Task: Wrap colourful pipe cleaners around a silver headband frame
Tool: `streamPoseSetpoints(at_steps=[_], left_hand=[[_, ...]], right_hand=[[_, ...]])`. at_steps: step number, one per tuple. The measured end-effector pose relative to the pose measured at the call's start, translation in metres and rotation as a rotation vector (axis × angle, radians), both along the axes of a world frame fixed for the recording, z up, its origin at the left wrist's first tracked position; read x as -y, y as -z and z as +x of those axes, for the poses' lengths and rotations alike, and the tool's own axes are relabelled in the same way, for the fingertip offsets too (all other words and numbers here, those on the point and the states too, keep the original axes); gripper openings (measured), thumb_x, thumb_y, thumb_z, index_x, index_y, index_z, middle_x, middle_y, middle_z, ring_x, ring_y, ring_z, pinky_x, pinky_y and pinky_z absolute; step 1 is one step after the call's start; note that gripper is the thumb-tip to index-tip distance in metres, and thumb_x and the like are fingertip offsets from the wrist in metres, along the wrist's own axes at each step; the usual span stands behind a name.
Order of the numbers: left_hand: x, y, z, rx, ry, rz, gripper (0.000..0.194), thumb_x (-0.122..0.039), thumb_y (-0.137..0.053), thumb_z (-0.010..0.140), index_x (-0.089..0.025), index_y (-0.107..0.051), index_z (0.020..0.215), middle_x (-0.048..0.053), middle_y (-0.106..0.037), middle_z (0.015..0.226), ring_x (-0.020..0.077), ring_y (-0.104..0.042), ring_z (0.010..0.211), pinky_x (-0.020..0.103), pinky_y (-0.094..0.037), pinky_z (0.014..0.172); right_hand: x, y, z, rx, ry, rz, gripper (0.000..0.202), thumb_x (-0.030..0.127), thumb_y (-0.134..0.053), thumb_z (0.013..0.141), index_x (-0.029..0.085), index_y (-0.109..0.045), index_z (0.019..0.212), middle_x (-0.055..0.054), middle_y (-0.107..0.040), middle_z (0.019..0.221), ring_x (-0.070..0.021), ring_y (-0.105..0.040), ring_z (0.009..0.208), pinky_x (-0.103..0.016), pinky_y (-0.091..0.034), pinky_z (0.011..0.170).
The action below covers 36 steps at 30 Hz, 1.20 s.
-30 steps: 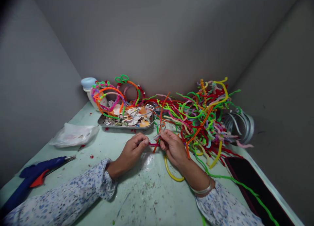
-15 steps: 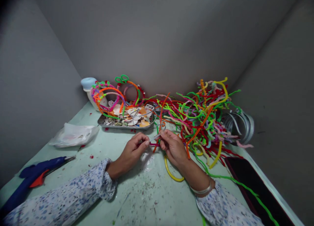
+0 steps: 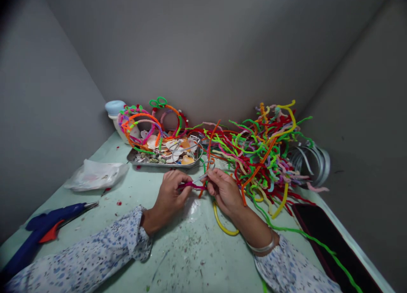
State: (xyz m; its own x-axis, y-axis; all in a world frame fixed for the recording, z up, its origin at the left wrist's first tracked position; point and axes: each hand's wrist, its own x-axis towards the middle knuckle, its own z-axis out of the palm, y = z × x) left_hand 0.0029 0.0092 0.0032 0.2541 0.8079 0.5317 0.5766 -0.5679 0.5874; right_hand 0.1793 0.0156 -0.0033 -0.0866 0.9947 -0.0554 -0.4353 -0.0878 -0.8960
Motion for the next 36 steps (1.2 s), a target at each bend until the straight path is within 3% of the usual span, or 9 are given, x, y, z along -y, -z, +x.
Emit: streamPoseSetpoints(at_steps=[15, 27, 36], left_hand=[[0.0032, -0.0026, -0.0001, 0.086, 0.006, 0.064, 0.007, -0.014, -0.065, 0.083, -0.020, -0.061, 0.083, 0.002, -0.065, 0.082, 0.0193, -0.057, 0.082, 0.037, -0.040, 0.081], [0.0050, -0.0035, -0.0006, 0.120, 0.027, -0.033, 0.004, -0.018, -0.063, 0.084, -0.020, -0.061, 0.081, 0.002, -0.064, 0.081, 0.0191, -0.057, 0.082, 0.036, -0.040, 0.081], [0.0068, -0.0050, -0.0003, 0.163, 0.023, -0.117, 0.007, -0.019, -0.064, 0.082, -0.020, -0.060, 0.077, 0.000, -0.061, 0.078, 0.0184, -0.055, 0.080, 0.036, -0.039, 0.080]], right_hand=[[0.0009, -0.0045, -0.0014, 0.028, -0.002, 0.000, 0.027, 0.041, -0.073, 0.076, 0.020, -0.058, 0.068, 0.004, -0.052, 0.059, -0.0066, -0.033, 0.043, -0.026, -0.019, 0.043], [0.0012, -0.0033, -0.0019, 0.000, -0.002, 0.001, 0.027, 0.041, -0.075, 0.075, 0.019, -0.061, 0.067, 0.003, -0.055, 0.063, -0.0057, -0.034, 0.044, -0.024, -0.021, 0.043], [0.0015, -0.0020, -0.0017, 0.002, -0.022, 0.003, 0.030, 0.042, -0.077, 0.074, 0.019, -0.058, 0.067, 0.006, -0.046, 0.051, -0.0059, -0.034, 0.042, -0.023, -0.022, 0.042]])
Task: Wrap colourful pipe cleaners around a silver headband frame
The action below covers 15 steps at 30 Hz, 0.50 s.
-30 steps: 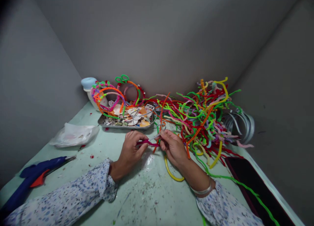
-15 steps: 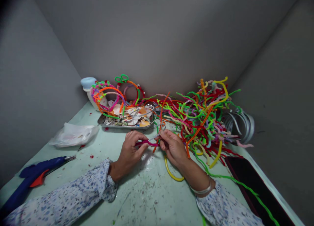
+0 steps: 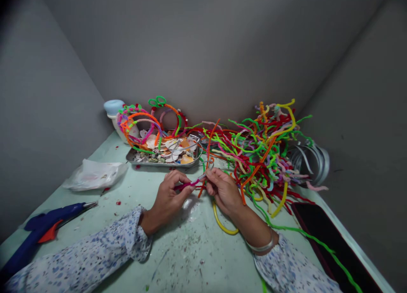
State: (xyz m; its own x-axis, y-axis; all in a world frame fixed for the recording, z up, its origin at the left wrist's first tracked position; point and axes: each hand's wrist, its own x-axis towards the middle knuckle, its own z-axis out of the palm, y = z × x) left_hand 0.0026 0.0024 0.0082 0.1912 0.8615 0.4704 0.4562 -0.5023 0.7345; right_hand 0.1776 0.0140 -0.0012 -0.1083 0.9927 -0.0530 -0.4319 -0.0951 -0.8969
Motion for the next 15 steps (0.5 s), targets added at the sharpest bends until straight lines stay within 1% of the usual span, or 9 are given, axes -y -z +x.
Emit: streamPoseSetpoints(at_steps=[4, 7, 13, 15], left_hand=[[-0.0009, 0.0000, -0.0001, 0.028, 0.018, -0.025, 0.009, -0.021, -0.066, 0.082, -0.019, -0.059, 0.076, 0.000, -0.061, 0.078, 0.0180, -0.054, 0.080, 0.036, -0.039, 0.080], [-0.0022, 0.0002, -0.0001, 0.065, 0.029, -0.063, 0.010, -0.021, -0.066, 0.082, -0.019, -0.059, 0.075, 0.000, -0.060, 0.077, 0.0177, -0.054, 0.079, 0.035, -0.039, 0.079], [-0.0029, -0.0003, 0.0003, 0.183, 0.050, -0.188, 0.011, -0.024, -0.069, 0.079, -0.019, -0.060, 0.073, 0.000, -0.058, 0.075, 0.0178, -0.055, 0.077, 0.033, -0.043, 0.073], [-0.0031, -0.0005, 0.0010, 0.195, 0.050, -0.220, 0.011, -0.024, -0.069, 0.078, -0.019, -0.061, 0.073, 0.001, -0.059, 0.075, 0.0175, -0.056, 0.076, 0.032, -0.043, 0.071]], right_hand=[[-0.0004, 0.0020, 0.0001, -0.015, 0.008, 0.000, 0.028, 0.041, -0.078, 0.073, 0.019, -0.061, 0.068, 0.005, -0.052, 0.056, -0.0059, -0.035, 0.043, -0.023, -0.021, 0.043], [-0.0007, 0.0033, 0.0005, -0.012, -0.002, 0.000, 0.027, 0.041, -0.077, 0.074, 0.020, -0.062, 0.068, 0.004, -0.053, 0.058, -0.0064, -0.036, 0.044, -0.024, -0.021, 0.043], [-0.0010, 0.0040, 0.0011, 0.032, -0.002, 0.005, 0.027, 0.044, -0.075, 0.076, 0.021, -0.062, 0.068, 0.002, -0.055, 0.061, -0.0074, -0.034, 0.044, -0.026, -0.022, 0.045], [-0.0011, 0.0034, 0.0009, 0.036, 0.002, 0.009, 0.027, 0.044, -0.075, 0.075, 0.022, -0.062, 0.068, 0.002, -0.056, 0.062, -0.0077, -0.034, 0.044, -0.026, -0.022, 0.045]])
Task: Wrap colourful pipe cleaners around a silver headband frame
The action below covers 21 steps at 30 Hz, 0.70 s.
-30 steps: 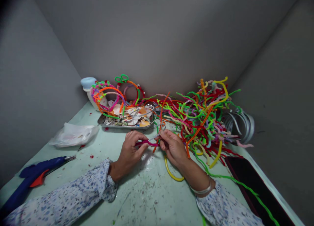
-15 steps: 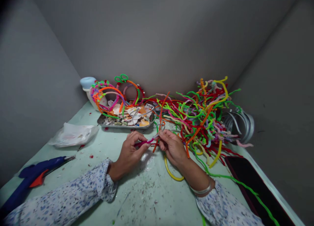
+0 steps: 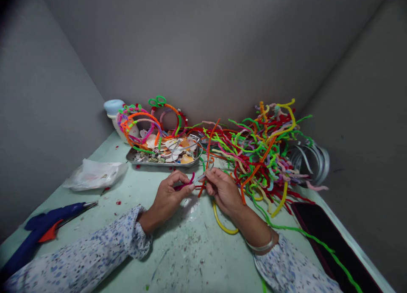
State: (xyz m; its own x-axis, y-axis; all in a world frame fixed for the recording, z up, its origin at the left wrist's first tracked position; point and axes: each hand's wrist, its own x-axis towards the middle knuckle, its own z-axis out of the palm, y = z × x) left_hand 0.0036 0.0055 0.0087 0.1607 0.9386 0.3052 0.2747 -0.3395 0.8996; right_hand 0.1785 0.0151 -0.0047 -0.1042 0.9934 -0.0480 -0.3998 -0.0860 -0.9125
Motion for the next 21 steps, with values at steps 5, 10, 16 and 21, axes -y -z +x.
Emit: streamPoseSetpoints(at_steps=[5, 10, 16, 21], left_hand=[[-0.0009, 0.0009, 0.0015, -0.055, -0.020, 0.005, 0.008, -0.023, -0.069, 0.079, -0.019, -0.062, 0.076, 0.001, -0.062, 0.077, 0.0173, -0.057, 0.076, 0.031, -0.044, 0.069], [-0.0005, 0.0011, 0.0002, -0.090, -0.014, 0.057, 0.009, -0.026, -0.068, 0.081, -0.019, -0.063, 0.077, 0.002, -0.063, 0.079, 0.0178, -0.058, 0.079, 0.031, -0.045, 0.070], [-0.0002, -0.0012, -0.0015, -0.075, 0.008, 0.066, 0.014, -0.027, -0.063, 0.084, -0.019, -0.060, 0.073, 0.001, -0.060, 0.075, 0.0176, -0.056, 0.076, 0.032, -0.044, 0.071], [0.0006, -0.0031, -0.0014, -0.044, 0.024, 0.009, 0.016, -0.028, -0.061, 0.084, -0.019, -0.058, 0.071, 0.001, -0.057, 0.073, 0.0171, -0.054, 0.074, 0.031, -0.043, 0.069]], right_hand=[[0.0001, -0.0017, 0.0002, -0.015, 0.003, 0.000, 0.026, 0.042, -0.074, 0.077, 0.021, -0.062, 0.068, 0.002, -0.056, 0.063, -0.0068, -0.034, 0.044, -0.026, -0.024, 0.045], [0.0000, -0.0009, 0.0006, -0.039, 0.002, 0.003, 0.025, 0.040, -0.074, 0.078, 0.019, -0.064, 0.069, 0.004, -0.055, 0.061, -0.0053, -0.035, 0.044, -0.024, -0.024, 0.045], [0.0005, -0.0012, 0.0007, -0.030, -0.009, -0.011, 0.027, 0.041, -0.075, 0.077, 0.019, -0.063, 0.068, 0.004, -0.052, 0.059, -0.0056, -0.035, 0.044, -0.024, -0.022, 0.044], [0.0009, -0.0011, 0.0005, -0.048, -0.007, -0.020, 0.028, 0.040, -0.077, 0.074, 0.019, -0.060, 0.067, 0.005, -0.050, 0.057, -0.0054, -0.036, 0.044, -0.023, -0.021, 0.045]])
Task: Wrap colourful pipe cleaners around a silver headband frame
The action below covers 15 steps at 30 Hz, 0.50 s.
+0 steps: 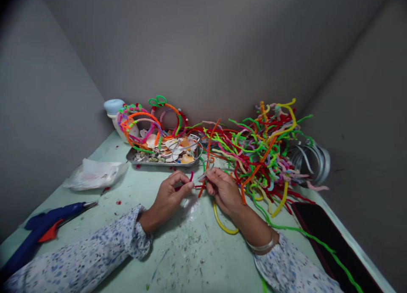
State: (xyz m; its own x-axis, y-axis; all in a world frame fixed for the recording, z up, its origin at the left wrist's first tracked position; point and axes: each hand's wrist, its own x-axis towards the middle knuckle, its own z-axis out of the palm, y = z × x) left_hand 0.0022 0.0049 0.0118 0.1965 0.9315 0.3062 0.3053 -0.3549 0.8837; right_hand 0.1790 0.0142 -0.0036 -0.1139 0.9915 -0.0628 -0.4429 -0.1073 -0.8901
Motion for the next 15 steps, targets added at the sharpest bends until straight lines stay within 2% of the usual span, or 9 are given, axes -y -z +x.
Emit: streamPoseSetpoints(at_steps=[7, 15], left_hand=[[-0.0009, 0.0026, 0.0005, 0.040, 0.040, -0.062, 0.019, -0.030, -0.061, 0.085, -0.019, -0.057, 0.070, 0.000, -0.055, 0.071, 0.0164, -0.052, 0.071, 0.029, -0.042, 0.065], [-0.0008, 0.0006, 0.0008, -0.003, 0.016, -0.015, 0.017, -0.030, -0.057, 0.088, -0.019, -0.058, 0.074, 0.002, -0.059, 0.076, 0.0172, -0.055, 0.075, 0.031, -0.044, 0.069]], right_hand=[[-0.0006, 0.0016, 0.0007, 0.020, 0.002, -0.002, 0.030, 0.041, -0.077, 0.075, 0.019, -0.057, 0.067, 0.005, -0.049, 0.054, -0.0056, -0.035, 0.043, -0.023, -0.021, 0.043], [-0.0007, -0.0013, -0.0002, 0.023, 0.015, 0.024, 0.026, 0.040, -0.075, 0.076, 0.019, -0.061, 0.069, 0.002, -0.059, 0.067, -0.0053, -0.038, 0.045, -0.023, -0.025, 0.043]])
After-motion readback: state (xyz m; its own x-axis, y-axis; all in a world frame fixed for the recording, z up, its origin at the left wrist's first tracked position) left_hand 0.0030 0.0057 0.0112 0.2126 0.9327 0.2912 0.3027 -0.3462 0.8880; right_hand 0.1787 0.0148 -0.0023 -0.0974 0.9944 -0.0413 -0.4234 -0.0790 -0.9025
